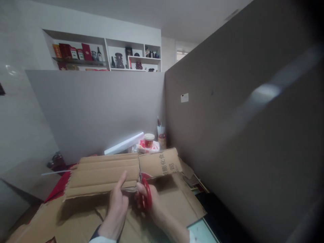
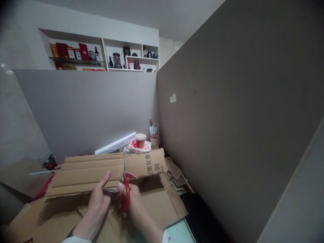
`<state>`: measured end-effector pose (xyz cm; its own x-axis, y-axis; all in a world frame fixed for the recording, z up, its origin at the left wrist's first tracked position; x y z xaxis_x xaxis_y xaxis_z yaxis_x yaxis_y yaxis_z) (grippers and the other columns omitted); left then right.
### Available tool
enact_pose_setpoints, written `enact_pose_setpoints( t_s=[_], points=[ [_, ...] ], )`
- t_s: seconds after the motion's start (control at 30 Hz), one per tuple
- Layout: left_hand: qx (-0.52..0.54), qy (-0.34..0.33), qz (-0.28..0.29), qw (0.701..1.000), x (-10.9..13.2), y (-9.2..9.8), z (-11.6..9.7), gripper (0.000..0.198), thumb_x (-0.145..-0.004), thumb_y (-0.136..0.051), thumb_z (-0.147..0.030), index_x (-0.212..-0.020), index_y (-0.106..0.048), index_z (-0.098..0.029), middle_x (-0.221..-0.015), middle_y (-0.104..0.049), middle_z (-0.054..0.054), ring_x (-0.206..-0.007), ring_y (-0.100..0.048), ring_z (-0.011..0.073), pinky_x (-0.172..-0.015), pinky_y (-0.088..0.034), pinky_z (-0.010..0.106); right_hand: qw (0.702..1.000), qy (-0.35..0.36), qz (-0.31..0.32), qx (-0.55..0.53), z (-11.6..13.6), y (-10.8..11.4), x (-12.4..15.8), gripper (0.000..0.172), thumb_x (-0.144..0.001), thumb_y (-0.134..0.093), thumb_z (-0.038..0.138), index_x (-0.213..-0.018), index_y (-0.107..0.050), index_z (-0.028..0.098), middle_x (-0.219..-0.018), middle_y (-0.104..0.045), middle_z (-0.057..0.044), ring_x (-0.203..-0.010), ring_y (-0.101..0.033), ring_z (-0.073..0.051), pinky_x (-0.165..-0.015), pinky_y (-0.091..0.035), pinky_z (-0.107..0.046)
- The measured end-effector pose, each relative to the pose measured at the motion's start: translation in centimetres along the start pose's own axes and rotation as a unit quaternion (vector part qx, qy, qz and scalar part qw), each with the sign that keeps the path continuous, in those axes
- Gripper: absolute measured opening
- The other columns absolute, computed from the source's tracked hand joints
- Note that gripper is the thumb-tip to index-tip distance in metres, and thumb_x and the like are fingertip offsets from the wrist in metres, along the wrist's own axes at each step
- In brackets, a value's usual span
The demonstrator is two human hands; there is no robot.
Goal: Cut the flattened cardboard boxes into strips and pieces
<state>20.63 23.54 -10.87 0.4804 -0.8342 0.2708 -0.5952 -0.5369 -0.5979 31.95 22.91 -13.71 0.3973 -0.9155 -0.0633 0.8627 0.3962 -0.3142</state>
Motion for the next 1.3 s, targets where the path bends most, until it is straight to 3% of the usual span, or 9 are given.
enact_pose_setpoints(
  t_s=[0.13,0.3,0.73,0.8,0.9,0.97,1.03,1.17,1.3],
  points=[
    [-0.010,-0.028,-0.040,0.999,0.4,-0.1,0.2,0.014,-0.076,-0.076,-0.007,-0.089,-0.074,-0.010,-0.085,-0.078,0.007,-0.080,-0.074,0.0206,-0.082,-0.061,0.033,0.999,0.000,-0.038,0.014,-1.2,-0.5,0.0,0.066,-0.078,-0.046,0.084,-0.076,-0.052,0.019,-0.060,-0.047,0.003,-0.045,-0.043,-0.010,-0.042,-0.033,-0.022],
    [-0.031,-0.032,-0.060,0.997,1.1,-0.5,0.3,0.021,-0.069,-0.081,-0.005,-0.088,-0.075,-0.012,-0.094,-0.078,0.004,-0.096,-0.071,0.0206,-0.101,-0.052,0.036,0.992,0.051,-0.084,0.085,-0.1,0.4,0.4,0.065,-0.082,-0.044,0.083,-0.069,-0.049,0.020,-0.058,-0.047,0.003,-0.052,-0.046,-0.012,-0.049,-0.036,-0.024],
    [-0.061,-0.041,-0.030,0.997,2.2,-0.6,1.5,0.023,-0.068,-0.084,-0.020,-0.088,-0.074,-0.017,-0.086,-0.076,-0.002,-0.092,-0.070,0.0169,-0.087,-0.054,0.026,0.960,0.122,-0.147,0.204,2.1,0.9,1.0,0.050,-0.093,-0.052,0.053,-0.057,-0.043,0.020,-0.057,-0.037,0.006,-0.058,-0.038,-0.011,-0.054,-0.028,-0.023],
    [-0.070,-0.032,0.004,0.997,2.6,-0.5,2.1,0.024,-0.065,-0.085,-0.029,-0.084,-0.074,-0.017,-0.080,-0.075,-0.002,-0.089,-0.070,0.0175,-0.083,-0.055,0.026,0.957,0.129,-0.156,0.210,2.2,0.9,1.0,0.047,-0.091,-0.056,0.049,-0.057,-0.043,0.020,-0.057,-0.037,0.005,-0.059,-0.038,-0.011,-0.054,-0.028,-0.023],
    [-0.100,0.001,0.100,0.990,3.5,-0.5,3.0,0.037,-0.051,-0.088,-0.045,-0.067,-0.072,-0.015,-0.064,-0.070,0.002,-0.078,-0.070,0.0240,-0.075,-0.057,0.032,0.954,0.133,-0.163,0.215,2.1,0.8,1.0,0.046,-0.090,-0.058,0.047,-0.056,-0.044,0.020,-0.056,-0.040,0.005,-0.058,-0.040,-0.011,-0.054,-0.028,-0.024],
    [-0.135,0.020,0.151,0.979,4.2,-0.5,3.4,0.041,-0.041,-0.090,-0.047,-0.054,-0.067,-0.016,-0.051,-0.062,0.001,-0.071,-0.069,0.0270,-0.071,-0.058,0.036,0.952,0.135,-0.167,0.218,1.7,0.7,1.0,0.045,-0.091,-0.057,0.046,-0.057,-0.046,0.020,-0.056,-0.044,0.004,-0.057,-0.042,-0.012,-0.053,-0.029,-0.024],
    [-0.174,0.032,0.178,0.968,4.9,-0.3,3.7,0.041,-0.040,-0.091,-0.046,-0.050,-0.064,-0.017,-0.043,-0.055,-0.001,-0.067,-0.069,0.0279,-0.069,-0.057,0.036,0.950,0.136,-0.173,0.222,1.3,0.6,1.1,0.043,-0.092,-0.056,0.047,-0.059,-0.049,0.019,-0.057,-0.047,0.003,-0.057,-0.044,-0.012,-0.053,-0.030,-0.024],
    [-0.239,0.019,0.194,0.951,5.8,0.0,4.4,0.042,-0.054,-0.086,-0.049,-0.074,-0.074,-0.014,-0.059,-0.066,0.002,-0.077,-0.070,0.0283,-0.074,-0.055,0.033,0.943,0.131,-0.185,0.242,0.7,0.6,1.4,0.041,-0.090,-0.058,0.049,-0.062,-0.055,0.019,-0.059,-0.052,0.001,-0.057,-0.046,-0.013,-0.050,-0.030,-0.025],
    [-0.295,-0.028,0.187,0.936,6.6,0.1,4.9,0.043,-0.067,-0.079,-0.051,-0.089,-0.073,-0.015,-0.065,-0.069,0.002,-0.077,-0.069,0.0276,-0.073,-0.052,0.030,0.938,0.117,-0.186,0.268,0.6,0.5,1.7,0.041,-0.089,-0.059,0.050,-0.062,-0.058,0.019,-0.058,-0.054,-0.001,-0.055,-0.046,-0.014,-0.047,-0.029,-0.025]
  ],
)
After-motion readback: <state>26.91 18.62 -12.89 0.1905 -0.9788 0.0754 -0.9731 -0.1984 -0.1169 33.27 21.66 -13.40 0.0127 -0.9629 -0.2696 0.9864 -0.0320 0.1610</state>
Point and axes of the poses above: each hand's wrist, its own x-axis away from the middle knuckle, its own y-axis out of the back of the hand, z = x × y, the point moved 1 cm from there along -x, towards the middle knuckle
